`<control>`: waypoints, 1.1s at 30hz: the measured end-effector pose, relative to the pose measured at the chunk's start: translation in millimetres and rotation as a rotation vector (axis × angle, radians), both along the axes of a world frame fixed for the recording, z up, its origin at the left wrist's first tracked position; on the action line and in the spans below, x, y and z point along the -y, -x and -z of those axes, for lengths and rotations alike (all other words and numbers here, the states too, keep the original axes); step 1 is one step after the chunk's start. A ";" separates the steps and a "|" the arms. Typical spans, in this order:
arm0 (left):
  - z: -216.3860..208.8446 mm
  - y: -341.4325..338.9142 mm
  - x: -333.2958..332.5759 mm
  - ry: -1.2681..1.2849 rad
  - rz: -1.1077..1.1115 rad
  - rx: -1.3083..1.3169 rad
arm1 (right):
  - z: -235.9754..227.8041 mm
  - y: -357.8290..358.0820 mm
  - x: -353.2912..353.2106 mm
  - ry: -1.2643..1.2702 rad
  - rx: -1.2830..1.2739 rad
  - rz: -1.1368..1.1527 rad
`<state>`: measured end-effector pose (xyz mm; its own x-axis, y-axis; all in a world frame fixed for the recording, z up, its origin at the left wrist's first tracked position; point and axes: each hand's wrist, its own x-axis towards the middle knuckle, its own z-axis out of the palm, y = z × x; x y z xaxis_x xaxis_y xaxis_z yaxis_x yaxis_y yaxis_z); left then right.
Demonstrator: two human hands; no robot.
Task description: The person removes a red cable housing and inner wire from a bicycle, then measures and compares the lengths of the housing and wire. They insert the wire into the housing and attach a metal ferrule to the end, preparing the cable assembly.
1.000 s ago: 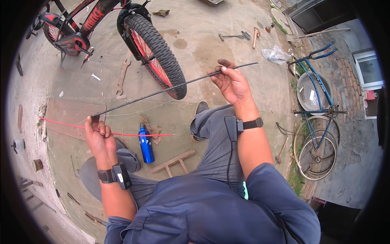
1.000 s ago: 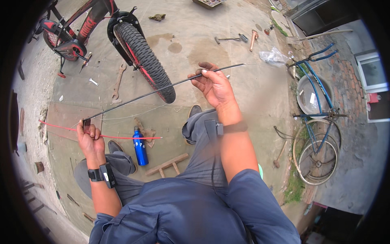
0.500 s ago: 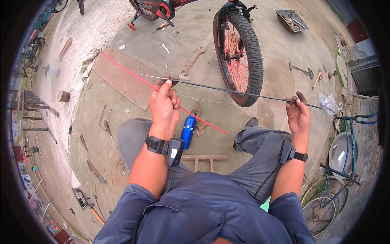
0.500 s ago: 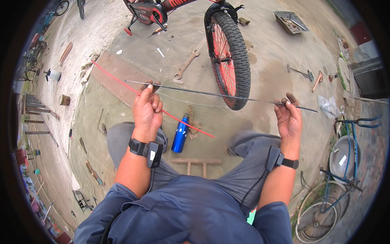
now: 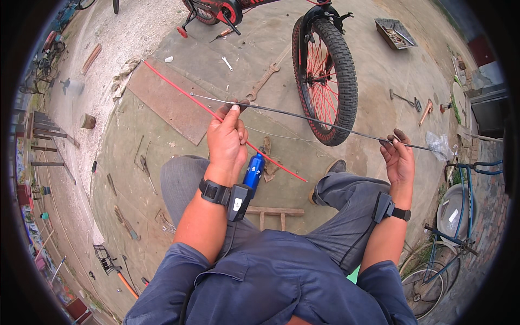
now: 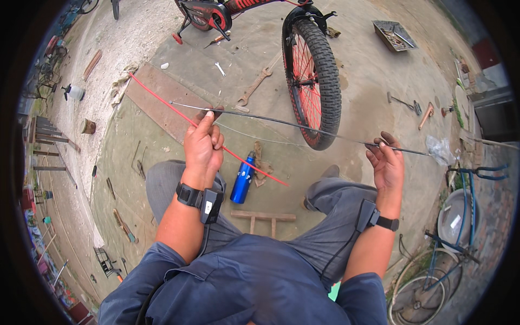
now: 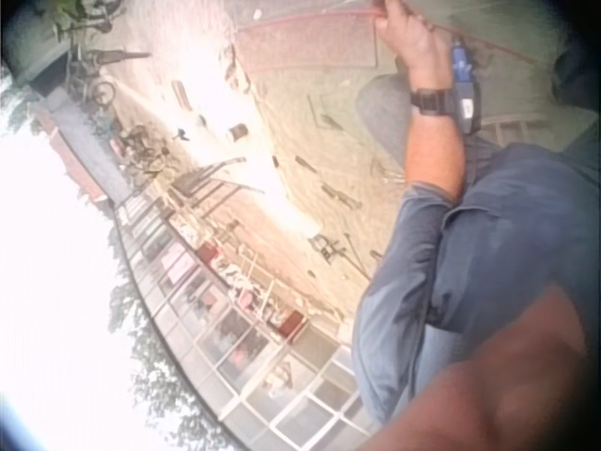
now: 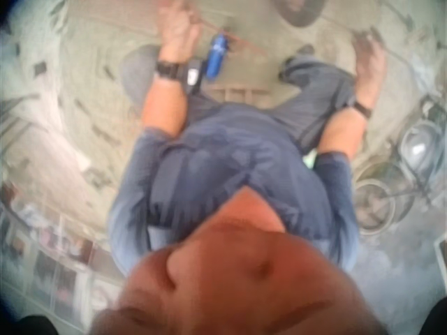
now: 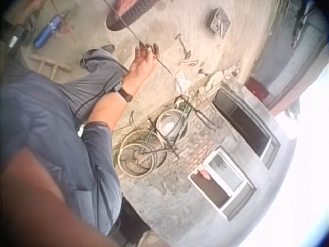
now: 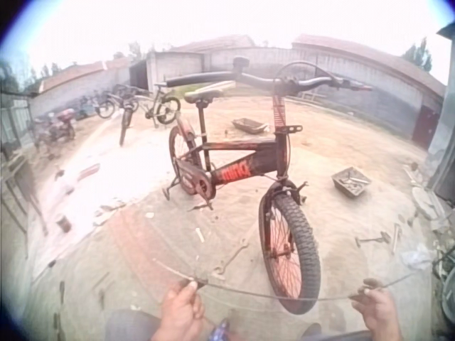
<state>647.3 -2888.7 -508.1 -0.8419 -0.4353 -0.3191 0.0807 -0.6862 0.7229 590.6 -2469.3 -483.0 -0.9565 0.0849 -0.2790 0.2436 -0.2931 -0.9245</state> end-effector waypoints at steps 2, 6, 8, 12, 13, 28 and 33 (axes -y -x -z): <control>0.2 -0.1 -0.1 0.003 -0.001 0.000 | -2.6 -0.9 3.1 -0.020 0.006 0.001; -0.5 -0.1 -0.4 0.007 -0.007 0.010 | -7.3 -3.1 9.1 -0.073 0.020 0.023; -0.7 0.1 -0.5 0.005 -0.008 0.011 | -8.4 -3.6 10.8 -0.083 0.022 0.029; -0.2 0.1 -0.3 0.003 -0.007 0.003 | -8.3 -3.3 11.2 -0.084 0.025 0.033; 0.1 0.1 -0.2 0.003 -0.007 0.002 | -8.0 -3.1 10.9 -0.083 0.026 0.033; -0.4 0.5 -0.3 0.010 -0.002 0.005 | -7.6 -2.6 9.0 -0.057 0.048 0.032; 0.3 0.4 -0.9 0.008 -0.009 0.011 | -5.3 -2.2 6.5 -0.050 0.053 0.028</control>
